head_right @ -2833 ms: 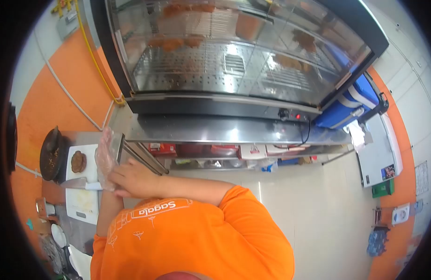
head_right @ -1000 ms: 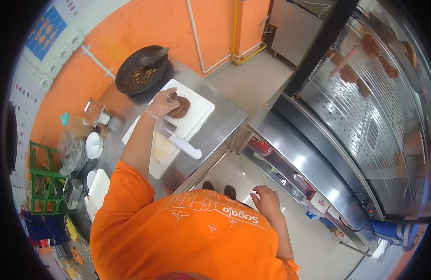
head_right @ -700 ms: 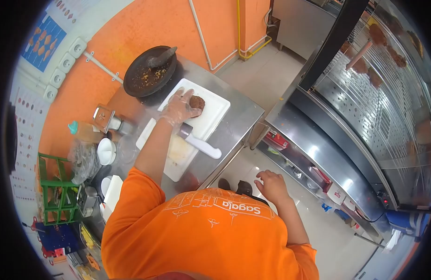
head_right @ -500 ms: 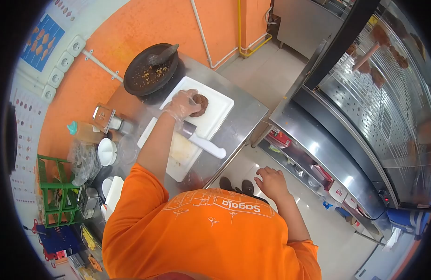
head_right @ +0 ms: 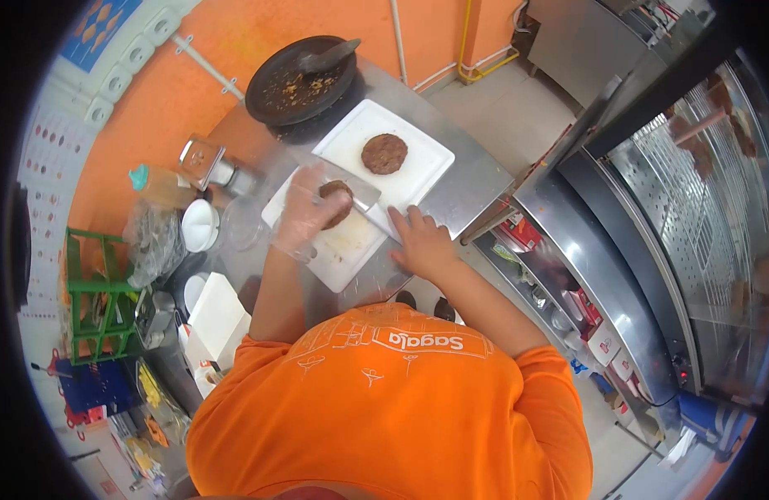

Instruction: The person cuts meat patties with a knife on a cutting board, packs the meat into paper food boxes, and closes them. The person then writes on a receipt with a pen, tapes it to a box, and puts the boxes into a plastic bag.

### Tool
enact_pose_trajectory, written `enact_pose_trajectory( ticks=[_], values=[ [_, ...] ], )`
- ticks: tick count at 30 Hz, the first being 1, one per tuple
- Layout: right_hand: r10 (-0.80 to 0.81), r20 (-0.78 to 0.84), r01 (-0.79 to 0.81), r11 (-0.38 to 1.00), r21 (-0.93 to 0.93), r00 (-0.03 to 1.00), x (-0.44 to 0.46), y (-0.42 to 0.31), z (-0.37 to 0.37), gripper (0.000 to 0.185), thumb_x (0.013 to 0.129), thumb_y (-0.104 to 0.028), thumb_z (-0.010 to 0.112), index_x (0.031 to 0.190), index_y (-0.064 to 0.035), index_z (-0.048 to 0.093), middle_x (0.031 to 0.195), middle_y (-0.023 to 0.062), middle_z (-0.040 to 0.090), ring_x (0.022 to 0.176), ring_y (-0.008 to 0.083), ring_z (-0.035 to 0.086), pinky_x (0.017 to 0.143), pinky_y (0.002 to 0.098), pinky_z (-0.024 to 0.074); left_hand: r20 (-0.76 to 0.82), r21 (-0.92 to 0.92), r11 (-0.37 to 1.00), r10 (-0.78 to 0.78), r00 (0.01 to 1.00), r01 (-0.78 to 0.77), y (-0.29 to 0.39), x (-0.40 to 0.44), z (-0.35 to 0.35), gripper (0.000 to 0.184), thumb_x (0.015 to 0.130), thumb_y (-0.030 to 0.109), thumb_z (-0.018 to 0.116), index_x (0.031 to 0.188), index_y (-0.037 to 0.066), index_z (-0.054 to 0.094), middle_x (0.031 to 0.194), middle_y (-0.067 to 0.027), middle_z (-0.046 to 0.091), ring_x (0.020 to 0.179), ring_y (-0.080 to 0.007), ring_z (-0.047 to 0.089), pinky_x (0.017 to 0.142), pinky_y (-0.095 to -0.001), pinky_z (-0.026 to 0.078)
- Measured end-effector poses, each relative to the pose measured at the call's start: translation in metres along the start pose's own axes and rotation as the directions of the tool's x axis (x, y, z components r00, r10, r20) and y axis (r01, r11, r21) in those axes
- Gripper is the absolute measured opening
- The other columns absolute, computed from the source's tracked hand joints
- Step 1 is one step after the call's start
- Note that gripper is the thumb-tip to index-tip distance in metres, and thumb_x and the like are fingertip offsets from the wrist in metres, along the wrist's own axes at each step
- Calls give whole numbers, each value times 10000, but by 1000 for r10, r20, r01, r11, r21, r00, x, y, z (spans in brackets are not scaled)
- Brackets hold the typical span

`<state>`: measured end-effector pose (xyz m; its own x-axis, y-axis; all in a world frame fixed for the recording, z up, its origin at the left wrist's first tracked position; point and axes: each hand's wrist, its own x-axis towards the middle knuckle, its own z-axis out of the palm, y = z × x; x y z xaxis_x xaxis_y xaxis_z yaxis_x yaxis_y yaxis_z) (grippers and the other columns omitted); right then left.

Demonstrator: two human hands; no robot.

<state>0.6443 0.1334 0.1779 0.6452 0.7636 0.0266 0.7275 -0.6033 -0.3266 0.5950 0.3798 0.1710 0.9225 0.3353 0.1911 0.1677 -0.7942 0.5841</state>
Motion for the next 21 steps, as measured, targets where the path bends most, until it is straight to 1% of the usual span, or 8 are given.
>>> enact_pose_trajectory(
  ticks=[4,5,6,7,9,14,15,21],
  values=[
    [-8,111,6,1000,18,994,26,9,30,632,783,-196,582,1339,-29,330,1104,191,488,918,350,566,804,443,485,-215,-200,952,-272,938,230,-10,-17,-35,557,896,345,543,1296,-21,415,1365,-226,355,1281,-317,327,1072,-385,247],
    [33,139,-41,997,58,990,26,8,22,604,786,-164,547,1329,-6,334,1136,203,481,936,366,566,819,444,479,-282,-528,820,-414,865,220,2,-31,-32,536,952,352,436,1329,-26,378,1364,-200,375,1287,-275,333,1075,-355,243],
    [74,171,-92,991,100,982,24,7,12,577,790,-132,512,1319,18,337,1168,215,474,954,382,565,833,445,472,-298,-534,813,-437,849,231,6,-34,-22,536,952,352,436,1329,-26,378,1364,-200,375,1287,-275,333,1075,-355,243],
    [80,174,-113,975,189,982,22,6,0,575,782,-107,509,1322,-3,339,1170,248,502,978,412,559,840,453,460,-278,-815,570,-545,791,106,3,-38,-8,543,955,349,427,1351,-14,352,1381,-185,369,1286,-266,343,1077,-351,236],
    [33,156,-79,951,298,987,13,12,-10,569,786,-109,513,1322,-21,343,1129,252,530,968,416,562,838,454,458,-223,-916,397,-628,746,61,5,-38,11,562,955,370,404,1355,-20,339,1386,-190,359,1293,-272,331,1082,-351,227],
    [12,142,-86,844,529,990,-18,34,-20,548,843,-150,525,1352,-92,331,1111,272,563,1002,424,563,865,434,451,-316,-840,533,-632,708,100,22,-27,26,614,955,422,347,1363,-34,305,1399,-204,334,1311,-287,302,1093,-350,203],
    [79,280,-228,800,554,957,-20,35,-23,547,858,-154,522,1363,-96,319,1124,277,559,1006,426,565,863,434,453,-351,-811,576,-626,697,109,28,-25,27,624,955,433,335,1365,-36,299,1402,-207,329,1315,-290,296,1095,-350,199],
    [-7,333,-189,811,553,943,-13,42,-25,536,860,-149,517,1356,-94,320,1064,300,570,960,459,565,836,455,456,-465,-601,763,-576,673,237,51,-10,38,691,954,495,266,1375,-53,258,1417,-224,299,1336,-308,260,1108,-349,171]
  ],
)
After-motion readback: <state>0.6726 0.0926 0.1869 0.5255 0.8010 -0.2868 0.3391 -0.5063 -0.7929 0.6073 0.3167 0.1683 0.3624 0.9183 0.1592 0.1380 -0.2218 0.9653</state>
